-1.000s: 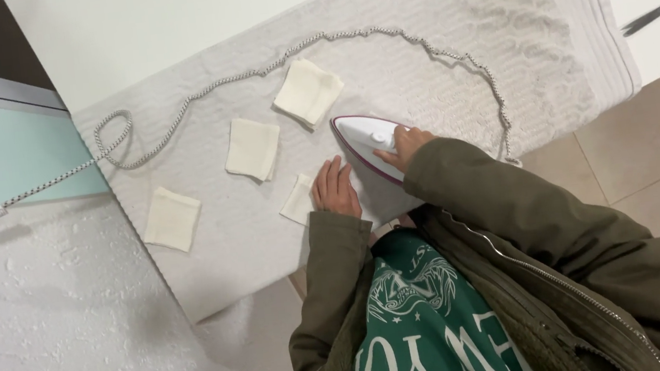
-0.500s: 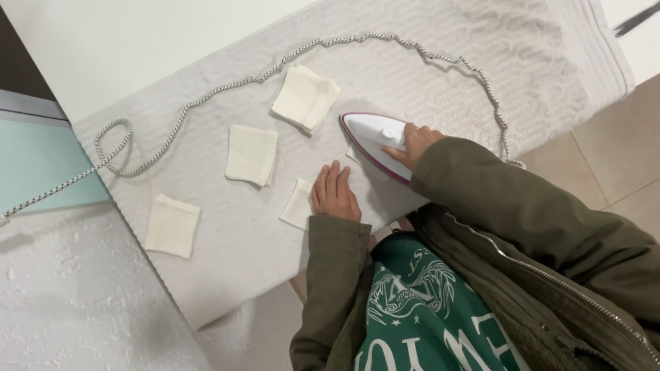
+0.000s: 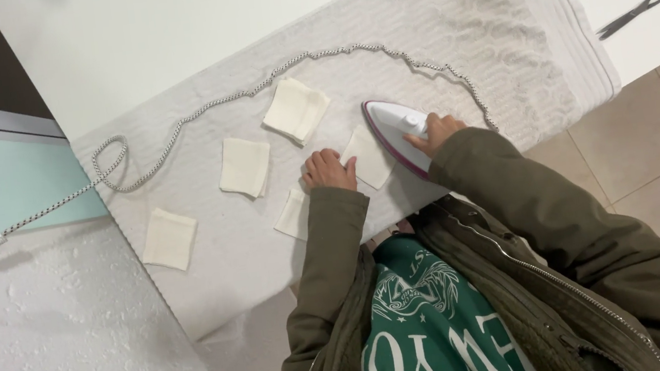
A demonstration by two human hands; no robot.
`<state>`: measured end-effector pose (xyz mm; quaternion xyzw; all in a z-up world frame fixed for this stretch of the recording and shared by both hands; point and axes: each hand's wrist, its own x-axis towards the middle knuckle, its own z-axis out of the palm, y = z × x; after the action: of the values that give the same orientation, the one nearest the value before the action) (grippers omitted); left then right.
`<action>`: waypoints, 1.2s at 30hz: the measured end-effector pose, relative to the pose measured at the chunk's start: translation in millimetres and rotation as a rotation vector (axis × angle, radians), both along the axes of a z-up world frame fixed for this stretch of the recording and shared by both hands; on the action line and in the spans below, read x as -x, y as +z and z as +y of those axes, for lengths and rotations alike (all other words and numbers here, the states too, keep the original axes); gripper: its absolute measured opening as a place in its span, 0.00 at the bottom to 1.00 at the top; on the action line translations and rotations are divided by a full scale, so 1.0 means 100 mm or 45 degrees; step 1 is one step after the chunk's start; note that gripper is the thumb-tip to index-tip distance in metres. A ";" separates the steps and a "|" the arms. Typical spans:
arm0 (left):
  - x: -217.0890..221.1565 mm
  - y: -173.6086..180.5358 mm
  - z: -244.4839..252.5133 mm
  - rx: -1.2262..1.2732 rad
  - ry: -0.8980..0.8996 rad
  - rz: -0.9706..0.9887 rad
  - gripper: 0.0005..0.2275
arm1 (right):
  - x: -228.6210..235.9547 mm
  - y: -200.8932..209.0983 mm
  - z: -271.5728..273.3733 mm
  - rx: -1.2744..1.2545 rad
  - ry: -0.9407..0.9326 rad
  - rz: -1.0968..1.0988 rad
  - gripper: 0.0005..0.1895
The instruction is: Iron small white fabric squares on a towel-covered table.
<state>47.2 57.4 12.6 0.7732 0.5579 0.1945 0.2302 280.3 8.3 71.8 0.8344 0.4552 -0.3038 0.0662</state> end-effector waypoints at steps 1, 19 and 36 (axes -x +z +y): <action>0.00 0.00 0.00 0.002 0.000 0.002 0.16 | -0.05 0.04 0.01 0.002 0.000 0.002 0.38; 0.21 -1.11 0.23 0.519 0.236 -1.054 0.13 | -0.51 -0.23 0.02 -0.215 -0.059 -0.076 0.38; 2.14 -1.15 2.15 1.205 -0.218 -0.672 0.17 | -0.49 -0.19 0.03 -0.167 -0.092 -0.114 0.39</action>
<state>-167.0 272.3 -102.1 0.5528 0.4429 0.0903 0.7001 329.1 11.5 52.5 0.8656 0.4401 -0.2379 0.0207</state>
